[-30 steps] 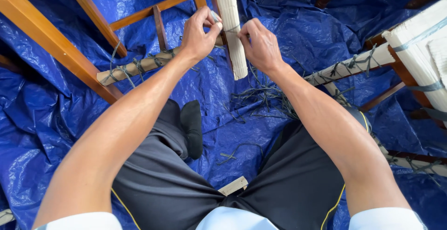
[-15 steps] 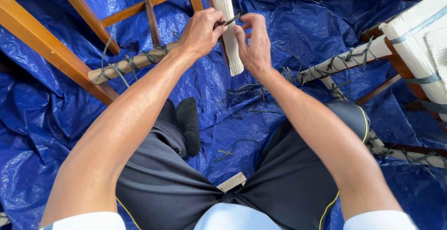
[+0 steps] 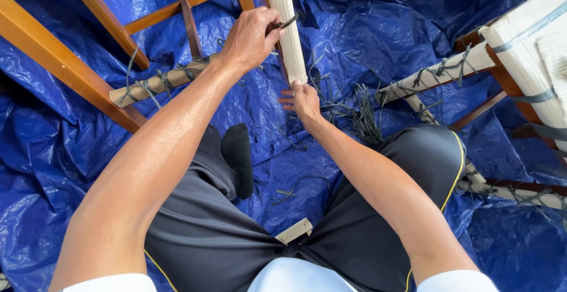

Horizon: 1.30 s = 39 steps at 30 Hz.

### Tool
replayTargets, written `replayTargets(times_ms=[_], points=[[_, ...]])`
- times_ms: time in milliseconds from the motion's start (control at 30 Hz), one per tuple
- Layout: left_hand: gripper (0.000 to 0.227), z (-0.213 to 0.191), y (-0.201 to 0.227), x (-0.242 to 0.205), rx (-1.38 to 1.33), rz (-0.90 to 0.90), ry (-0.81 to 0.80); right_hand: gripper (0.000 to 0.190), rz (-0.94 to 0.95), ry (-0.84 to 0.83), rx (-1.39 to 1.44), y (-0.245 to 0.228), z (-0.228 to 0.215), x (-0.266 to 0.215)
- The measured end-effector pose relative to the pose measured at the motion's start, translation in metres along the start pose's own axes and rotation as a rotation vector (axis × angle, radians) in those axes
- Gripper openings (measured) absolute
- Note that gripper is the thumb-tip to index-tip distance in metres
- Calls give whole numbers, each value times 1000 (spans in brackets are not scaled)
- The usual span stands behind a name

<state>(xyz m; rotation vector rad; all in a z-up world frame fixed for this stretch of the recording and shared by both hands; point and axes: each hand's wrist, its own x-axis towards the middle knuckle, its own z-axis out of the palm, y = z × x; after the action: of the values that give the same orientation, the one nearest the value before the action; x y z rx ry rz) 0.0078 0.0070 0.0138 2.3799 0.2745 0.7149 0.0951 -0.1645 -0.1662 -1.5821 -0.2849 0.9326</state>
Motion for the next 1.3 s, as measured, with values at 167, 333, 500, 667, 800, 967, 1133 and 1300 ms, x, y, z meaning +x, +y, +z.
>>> replayTargets(times_ms=[167,333,500,667,800,967,1133,1300], points=[[13,-3,1,2,-7,5,-14,56,4,45,-122,-22,7,-23],[13,-7,0,2,-13,0,-16,53,83,3,-80,-41,15,-29],[12,-11,0,2,-21,33,-30,42,64,-30,-783,-75,-11,-27],[12,-16,-2,0,-1,65,-36,19,-642,-30,-1287,-147,-36,-42],[15,-23,-9,5,19,156,-15,20,-909,-181,-1246,-221,-26,-73],[13,-26,-7,-2,-33,116,-42,31,-988,-296,-1316,-234,-10,-59],[15,-35,-3,-7,-133,50,-76,19,-1159,-313,-1142,-221,1,-32],[16,-41,-4,-7,-131,47,-59,13,-1245,-267,-1048,-198,-4,-14]])
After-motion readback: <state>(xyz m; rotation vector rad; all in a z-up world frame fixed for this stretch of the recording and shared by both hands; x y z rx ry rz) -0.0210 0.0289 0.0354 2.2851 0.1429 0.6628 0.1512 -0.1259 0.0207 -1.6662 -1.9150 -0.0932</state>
